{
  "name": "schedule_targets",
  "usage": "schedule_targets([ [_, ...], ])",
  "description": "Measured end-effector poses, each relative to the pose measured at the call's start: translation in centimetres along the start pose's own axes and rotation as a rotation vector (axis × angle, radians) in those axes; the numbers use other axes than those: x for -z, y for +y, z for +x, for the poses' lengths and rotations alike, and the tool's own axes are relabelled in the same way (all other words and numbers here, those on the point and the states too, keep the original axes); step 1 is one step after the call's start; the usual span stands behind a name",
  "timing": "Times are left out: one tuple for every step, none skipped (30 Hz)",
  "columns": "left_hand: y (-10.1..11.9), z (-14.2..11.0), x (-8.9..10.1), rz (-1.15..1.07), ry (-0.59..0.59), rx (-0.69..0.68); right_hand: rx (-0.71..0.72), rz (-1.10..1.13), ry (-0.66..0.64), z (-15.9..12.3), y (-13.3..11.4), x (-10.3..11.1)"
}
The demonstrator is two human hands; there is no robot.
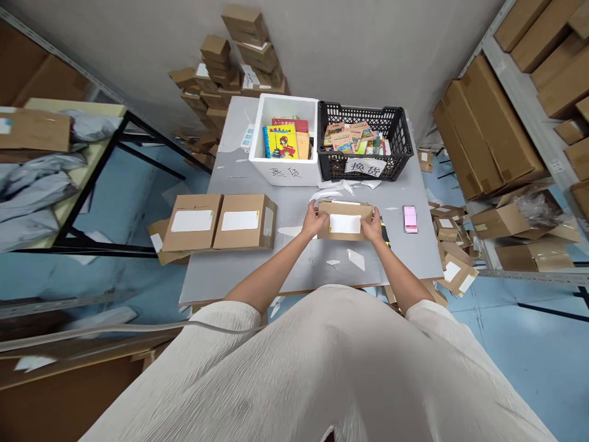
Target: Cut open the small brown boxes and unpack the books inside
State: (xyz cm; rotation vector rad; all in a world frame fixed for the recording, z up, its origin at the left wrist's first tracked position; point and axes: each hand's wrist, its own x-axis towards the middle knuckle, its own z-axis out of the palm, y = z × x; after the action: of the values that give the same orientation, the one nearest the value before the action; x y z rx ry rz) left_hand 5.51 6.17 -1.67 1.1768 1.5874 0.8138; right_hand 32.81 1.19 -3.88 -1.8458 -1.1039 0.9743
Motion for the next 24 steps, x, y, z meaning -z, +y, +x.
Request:
schedule_targets([
  [0.3, 0.0, 0.1, 0.005, 0.015, -0.002, -0.017, 0.034, 0.013, 0.2, -0.2, 0.1],
  [0.5, 0.0, 0.1, 0.016, 0.026, 0.001, -0.033, 0.038, 0.027, 0.3, -0.3, 0.3],
  [0.4, -0.1, 0.2, 0.03, 0.035, 0.007, -0.046, 0.029, 0.046, 0.4, -0.4, 0.4],
  [0.3, -0.3, 0.3, 0.045, 0.041, 0.014, -0.054, 0.01, 0.069, 0.3, -0.3, 0.6],
  [0.0, -0.5, 0.3, 0.062, 0.041, 0.024, -0.064, -0.019, 0.091, 0.2, -0.1, 0.7],
  [-0.5, -0.8, 0.4, 0.081, 0.038, 0.036, -0.081, -0.055, 0.109, 0.0, 0.1, 0.9],
  [-1.0, -1.1, 0.4, 0.103, 0.031, 0.049, -0.104, -0.092, 0.12, -0.3, 0.5, 1.0],
  [-1.5, -1.5, 0.4, 0.13, 0.019, 0.062, -0.127, -0.125, 0.12, -0.7, 0.9, 1.2],
  [-2.1, -1.8, 0.4, 0.156, 0.005, 0.071, -0.147, -0.153, 0.112, -1.1, 1.4, 1.3],
  [-2.6, -2.2, 0.3, 0.18, -0.009, 0.077, -0.16, -0.174, 0.1, -1.5, 1.8, 1.5],
  [-3.0, -2.6, 0.3, 0.198, -0.021, 0.077, -0.165, -0.186, 0.088, -1.9, 2.3, 1.6],
  [-3.3, -2.9, 0.3, 0.21, -0.032, 0.072, -0.161, -0.188, 0.078, -2.2, 2.6, 1.7],
  [-3.6, -3.2, 0.3, 0.218, -0.04, 0.061, -0.15, -0.183, 0.073, -2.5, 2.9, 1.8],
  [-3.7, -3.5, 0.3, 0.225, -0.044, 0.046, -0.135, -0.175, 0.073, -2.6, 3.1, 1.8],
  [-3.8, -3.7, 0.3, 0.234, -0.043, 0.028, -0.121, -0.162, 0.076, -2.7, 3.1, 1.9],
  [-3.8, -3.9, 0.3, 0.245, -0.038, 0.011, -0.11, -0.149, 0.083, -2.8, 3.1, 1.8],
  [-3.7, -4.0, 0.4, 0.258, -0.03, -0.005, -0.103, -0.14, 0.091, -2.7, 3.0, 1.8],
  [-3.7, -4.1, 0.4, 0.269, -0.021, -0.018, -0.1, -0.135, 0.098, -2.7, 2.8, 1.8],
  [-3.6, -4.1, 0.4, 0.278, -0.014, -0.027, -0.102, -0.137, 0.1, -2.7, 2.5, 1.8],
  [-3.5, -4.2, 0.4, 0.283, -0.012, -0.033, -0.109, -0.143, 0.096, -2.7, 2.3, 1.7],
  [-3.4, -4.2, 0.5, 0.286, -0.013, -0.036, -0.119, -0.15, 0.088, -2.7, 2.0, 1.8],
  [-3.4, -4.2, 0.5, 0.288, -0.016, -0.037, -0.131, -0.158, 0.077, -2.8, 1.7, 1.8],
  [-3.3, -4.2, 0.6, 0.29, -0.019, -0.038, -0.142, -0.164, 0.064, -2.9, 1.5, 1.8],
  [-3.3, -4.2, 0.6, 0.295, -0.021, -0.04, -0.152, -0.171, 0.055, -3.0, 1.3, 1.9],
])
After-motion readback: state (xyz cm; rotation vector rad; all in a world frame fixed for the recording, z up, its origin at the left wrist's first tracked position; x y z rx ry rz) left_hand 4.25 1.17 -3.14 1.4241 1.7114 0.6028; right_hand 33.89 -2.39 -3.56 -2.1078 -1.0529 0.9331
